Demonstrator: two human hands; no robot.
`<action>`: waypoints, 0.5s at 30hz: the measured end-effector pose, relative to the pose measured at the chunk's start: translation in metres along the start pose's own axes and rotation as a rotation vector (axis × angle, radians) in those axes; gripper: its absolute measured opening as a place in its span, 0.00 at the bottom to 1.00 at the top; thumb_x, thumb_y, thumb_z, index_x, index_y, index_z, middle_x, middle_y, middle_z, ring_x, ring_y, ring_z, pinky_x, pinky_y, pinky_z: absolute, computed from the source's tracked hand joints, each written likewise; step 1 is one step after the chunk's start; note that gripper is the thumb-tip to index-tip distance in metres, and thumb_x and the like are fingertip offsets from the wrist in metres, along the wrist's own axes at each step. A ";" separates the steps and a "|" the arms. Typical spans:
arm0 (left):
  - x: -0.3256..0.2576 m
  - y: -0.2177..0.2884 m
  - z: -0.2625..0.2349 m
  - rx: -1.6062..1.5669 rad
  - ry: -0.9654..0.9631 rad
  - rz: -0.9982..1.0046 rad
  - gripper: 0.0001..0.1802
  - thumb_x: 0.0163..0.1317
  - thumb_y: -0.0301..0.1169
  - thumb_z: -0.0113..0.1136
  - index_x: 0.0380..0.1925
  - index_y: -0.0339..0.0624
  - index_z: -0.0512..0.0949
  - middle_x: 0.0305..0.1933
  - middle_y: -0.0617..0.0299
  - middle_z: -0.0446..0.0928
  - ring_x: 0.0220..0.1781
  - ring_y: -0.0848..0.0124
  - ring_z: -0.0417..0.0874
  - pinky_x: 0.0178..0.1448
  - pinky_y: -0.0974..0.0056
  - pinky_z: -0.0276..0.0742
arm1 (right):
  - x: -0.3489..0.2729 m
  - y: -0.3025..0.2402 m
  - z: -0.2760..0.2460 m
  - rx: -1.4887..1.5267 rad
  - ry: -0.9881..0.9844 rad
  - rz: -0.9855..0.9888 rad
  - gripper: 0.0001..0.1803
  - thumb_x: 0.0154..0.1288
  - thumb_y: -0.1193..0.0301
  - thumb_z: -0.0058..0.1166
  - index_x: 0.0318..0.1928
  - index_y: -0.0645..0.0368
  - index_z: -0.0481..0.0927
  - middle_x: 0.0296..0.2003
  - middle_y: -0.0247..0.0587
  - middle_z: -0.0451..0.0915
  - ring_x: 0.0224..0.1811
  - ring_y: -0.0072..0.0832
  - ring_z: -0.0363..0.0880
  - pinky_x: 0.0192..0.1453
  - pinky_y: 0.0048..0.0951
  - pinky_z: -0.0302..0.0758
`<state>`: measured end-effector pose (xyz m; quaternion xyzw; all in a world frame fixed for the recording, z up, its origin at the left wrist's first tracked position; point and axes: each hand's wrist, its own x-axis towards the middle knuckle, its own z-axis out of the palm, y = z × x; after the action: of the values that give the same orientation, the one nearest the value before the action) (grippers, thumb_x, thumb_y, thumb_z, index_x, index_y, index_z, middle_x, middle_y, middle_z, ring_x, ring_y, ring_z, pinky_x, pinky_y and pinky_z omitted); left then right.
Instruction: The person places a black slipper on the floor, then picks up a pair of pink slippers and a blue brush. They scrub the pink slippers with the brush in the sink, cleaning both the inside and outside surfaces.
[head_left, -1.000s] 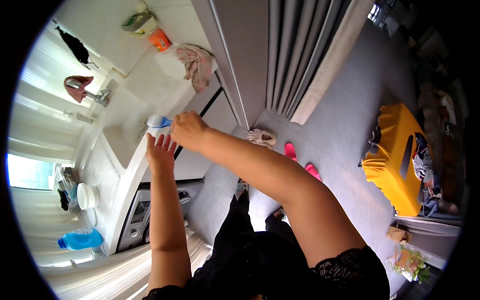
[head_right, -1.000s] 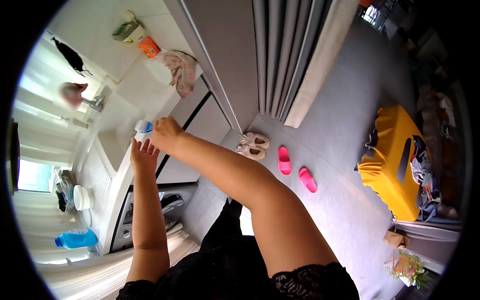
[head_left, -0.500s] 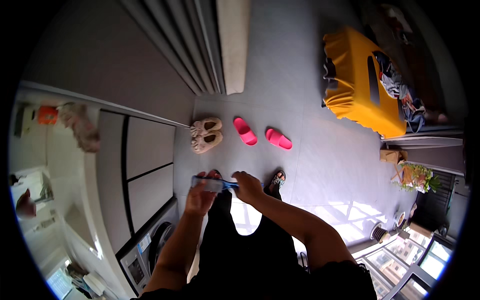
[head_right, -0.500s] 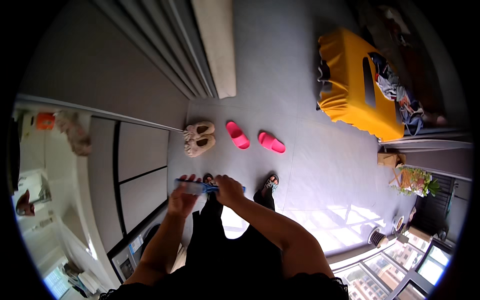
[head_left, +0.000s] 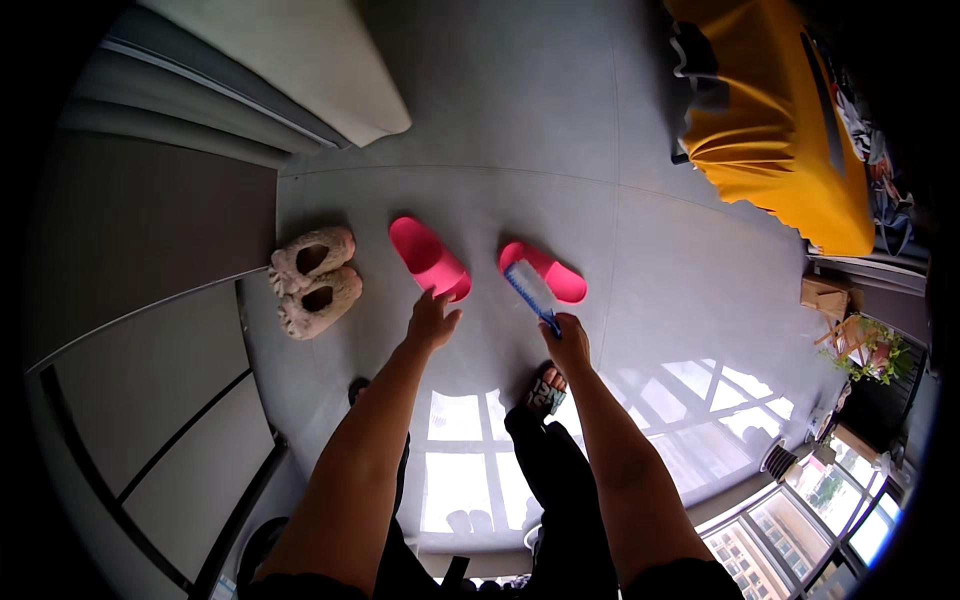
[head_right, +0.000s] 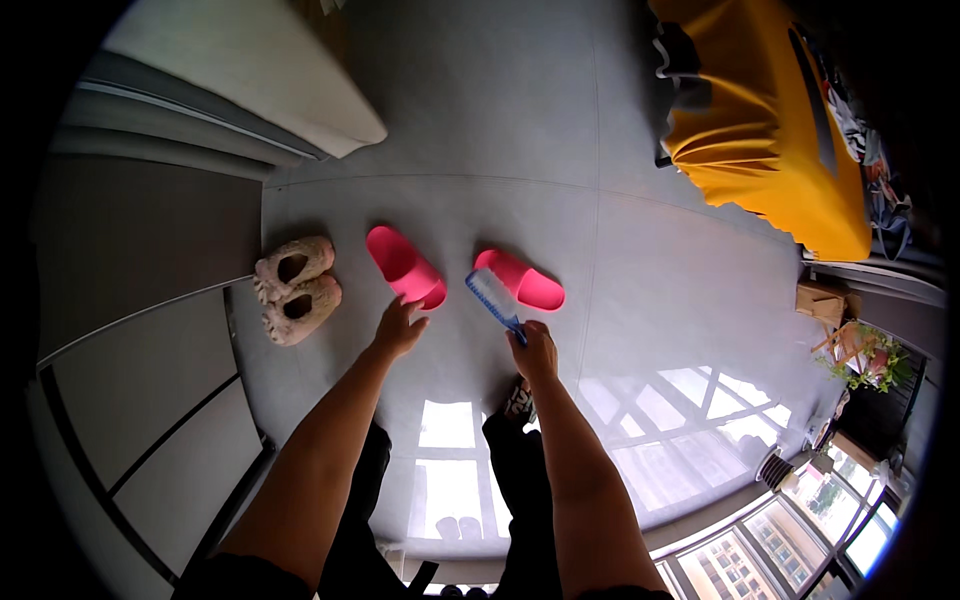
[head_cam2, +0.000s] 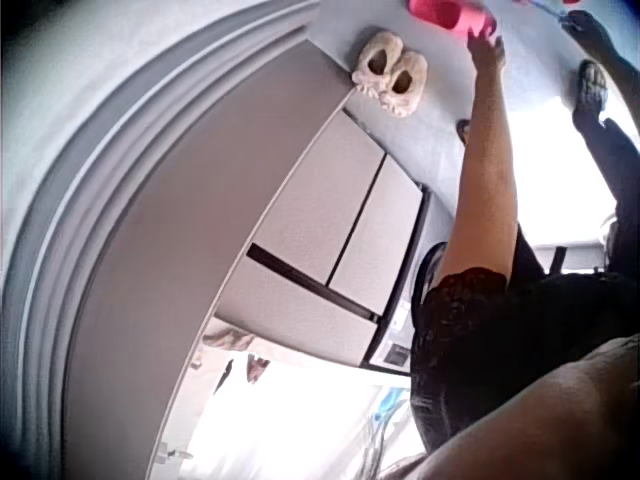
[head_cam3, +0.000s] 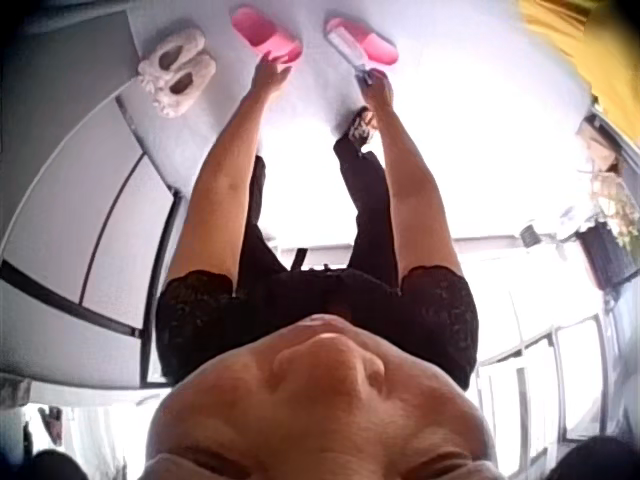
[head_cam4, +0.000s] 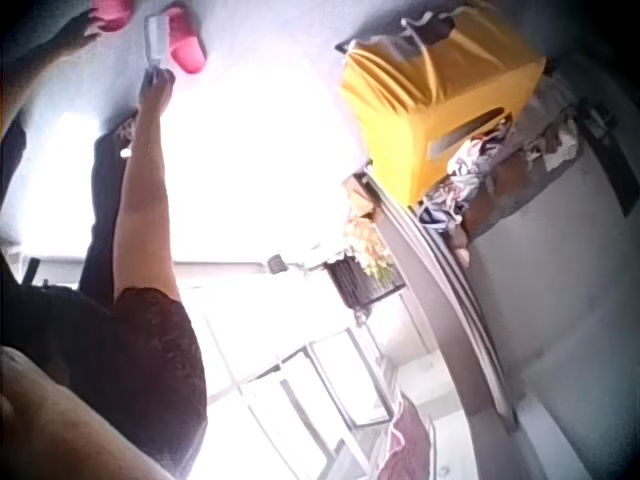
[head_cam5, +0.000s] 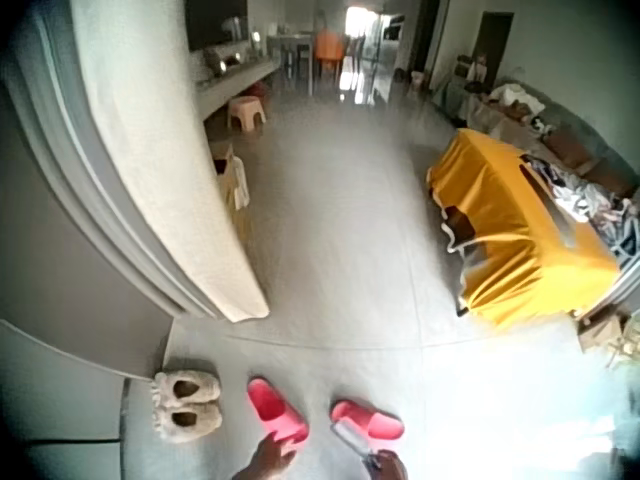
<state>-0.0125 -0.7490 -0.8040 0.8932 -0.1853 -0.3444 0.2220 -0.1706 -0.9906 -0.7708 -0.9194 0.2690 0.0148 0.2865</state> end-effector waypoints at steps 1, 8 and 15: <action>0.028 0.005 0.003 0.033 0.042 0.010 0.26 0.58 0.45 0.59 0.58 0.54 0.73 0.69 0.46 0.57 0.68 0.47 0.62 0.69 0.47 0.60 | 0.021 0.019 0.022 0.103 -0.094 0.081 0.16 0.61 0.59 0.57 0.43 0.57 0.81 0.31 0.42 0.81 0.32 0.36 0.81 0.40 0.37 0.75; 0.070 -0.008 0.031 0.210 0.084 -0.033 0.10 0.51 0.32 0.65 0.35 0.49 0.82 0.46 0.53 0.77 0.50 0.57 0.76 0.54 0.54 0.72 | 0.078 0.012 0.082 0.892 -0.243 0.707 0.16 0.66 0.64 0.54 0.48 0.61 0.78 0.33 0.35 0.80 0.34 0.21 0.79 0.40 0.22 0.76; -0.118 0.028 -0.054 -0.602 0.481 -0.085 0.07 0.52 0.28 0.64 0.32 0.43 0.79 0.36 0.56 0.78 0.42 0.57 0.78 0.48 0.56 0.73 | -0.010 -0.117 -0.033 0.630 -0.176 0.324 0.13 0.66 0.67 0.53 0.46 0.61 0.80 0.27 0.35 0.77 0.28 0.20 0.76 0.33 0.24 0.72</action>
<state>-0.0616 -0.7010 -0.6905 0.8503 0.0186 -0.1727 0.4968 -0.1246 -0.9229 -0.6809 -0.7267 0.3771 0.0553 0.5716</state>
